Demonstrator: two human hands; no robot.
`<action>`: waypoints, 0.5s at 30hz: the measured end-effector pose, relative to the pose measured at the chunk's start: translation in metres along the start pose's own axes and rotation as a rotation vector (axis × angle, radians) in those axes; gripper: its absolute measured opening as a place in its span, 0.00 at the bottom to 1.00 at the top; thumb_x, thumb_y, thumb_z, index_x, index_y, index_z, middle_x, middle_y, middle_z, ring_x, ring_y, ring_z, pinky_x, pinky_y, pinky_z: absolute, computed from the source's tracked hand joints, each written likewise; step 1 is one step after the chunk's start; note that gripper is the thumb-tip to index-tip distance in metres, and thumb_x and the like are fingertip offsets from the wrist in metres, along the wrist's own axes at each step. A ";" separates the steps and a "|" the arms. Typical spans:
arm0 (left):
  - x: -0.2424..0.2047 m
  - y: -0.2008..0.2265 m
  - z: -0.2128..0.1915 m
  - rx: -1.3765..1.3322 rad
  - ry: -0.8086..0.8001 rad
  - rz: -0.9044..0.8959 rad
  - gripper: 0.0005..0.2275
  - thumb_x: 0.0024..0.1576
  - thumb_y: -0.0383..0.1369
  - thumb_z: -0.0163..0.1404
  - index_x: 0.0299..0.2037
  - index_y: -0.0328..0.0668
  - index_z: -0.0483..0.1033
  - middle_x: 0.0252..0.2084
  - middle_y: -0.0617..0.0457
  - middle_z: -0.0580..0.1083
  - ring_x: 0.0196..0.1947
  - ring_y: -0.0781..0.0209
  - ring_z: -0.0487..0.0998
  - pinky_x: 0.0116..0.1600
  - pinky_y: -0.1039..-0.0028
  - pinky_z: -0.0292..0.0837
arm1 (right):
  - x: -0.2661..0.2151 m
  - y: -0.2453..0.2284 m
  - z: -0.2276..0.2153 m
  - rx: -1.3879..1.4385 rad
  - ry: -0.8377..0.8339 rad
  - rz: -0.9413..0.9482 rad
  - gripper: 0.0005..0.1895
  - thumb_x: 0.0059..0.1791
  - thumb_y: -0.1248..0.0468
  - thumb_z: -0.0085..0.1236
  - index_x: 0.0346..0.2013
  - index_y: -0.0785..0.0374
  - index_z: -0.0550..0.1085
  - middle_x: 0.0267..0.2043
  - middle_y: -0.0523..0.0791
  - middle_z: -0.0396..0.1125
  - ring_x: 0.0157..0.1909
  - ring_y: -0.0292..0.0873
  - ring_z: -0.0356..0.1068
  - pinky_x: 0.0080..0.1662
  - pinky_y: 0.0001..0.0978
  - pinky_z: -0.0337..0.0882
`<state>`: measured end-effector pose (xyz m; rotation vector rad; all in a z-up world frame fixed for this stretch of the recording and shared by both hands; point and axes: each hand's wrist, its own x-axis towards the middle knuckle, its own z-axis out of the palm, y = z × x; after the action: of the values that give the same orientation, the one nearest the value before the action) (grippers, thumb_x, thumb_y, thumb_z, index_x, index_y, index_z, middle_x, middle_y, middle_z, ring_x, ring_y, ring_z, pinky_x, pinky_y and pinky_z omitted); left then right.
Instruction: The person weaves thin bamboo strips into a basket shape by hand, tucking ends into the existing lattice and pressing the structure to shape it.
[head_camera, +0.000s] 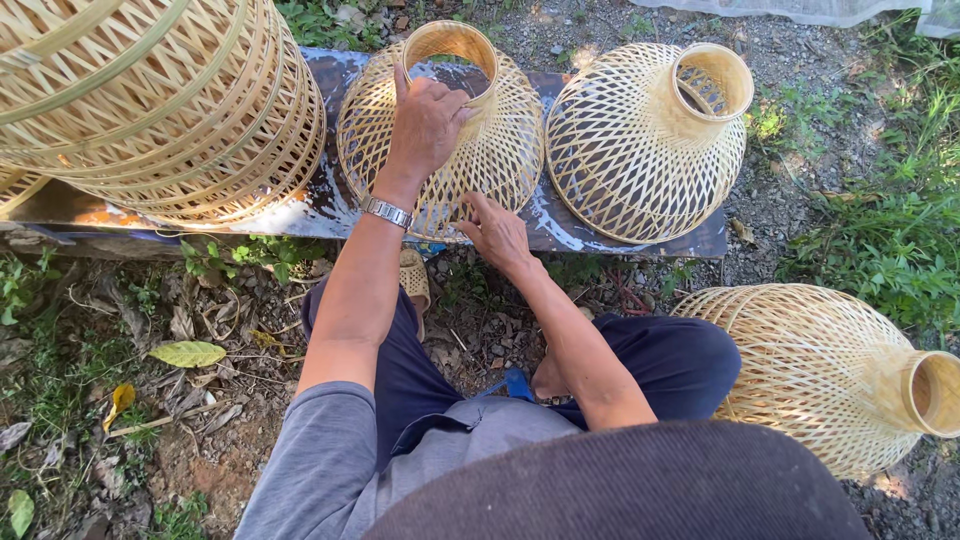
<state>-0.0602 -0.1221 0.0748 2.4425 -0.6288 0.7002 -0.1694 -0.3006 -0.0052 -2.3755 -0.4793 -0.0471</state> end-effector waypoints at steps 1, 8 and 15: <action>-0.001 -0.001 0.000 -0.008 0.006 0.005 0.06 0.60 0.36 0.58 0.41 0.46 0.81 0.36 0.55 0.77 0.46 0.53 0.75 0.73 0.39 0.39 | 0.000 -0.001 0.001 -0.013 0.024 -0.009 0.23 0.48 0.55 0.65 0.55 0.56 0.69 0.35 0.48 0.73 0.36 0.52 0.75 0.37 0.45 0.72; -0.001 0.000 0.001 -0.035 0.004 -0.008 0.06 0.63 0.36 0.55 0.41 0.44 0.81 0.35 0.54 0.76 0.45 0.52 0.75 0.73 0.38 0.35 | 0.003 0.002 0.008 -0.062 0.067 -0.033 0.22 0.48 0.55 0.66 0.53 0.57 0.69 0.34 0.49 0.73 0.34 0.53 0.75 0.35 0.45 0.71; -0.001 0.001 0.000 -0.013 0.002 0.015 0.06 0.63 0.35 0.55 0.39 0.43 0.79 0.33 0.53 0.74 0.46 0.50 0.73 0.74 0.38 0.35 | 0.010 0.003 0.009 -0.064 0.081 -0.037 0.22 0.47 0.56 0.66 0.51 0.57 0.69 0.33 0.49 0.74 0.35 0.55 0.74 0.34 0.47 0.70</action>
<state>-0.0621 -0.1224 0.0748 2.4274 -0.6496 0.7022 -0.1602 -0.2932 -0.0123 -2.4169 -0.4899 -0.1781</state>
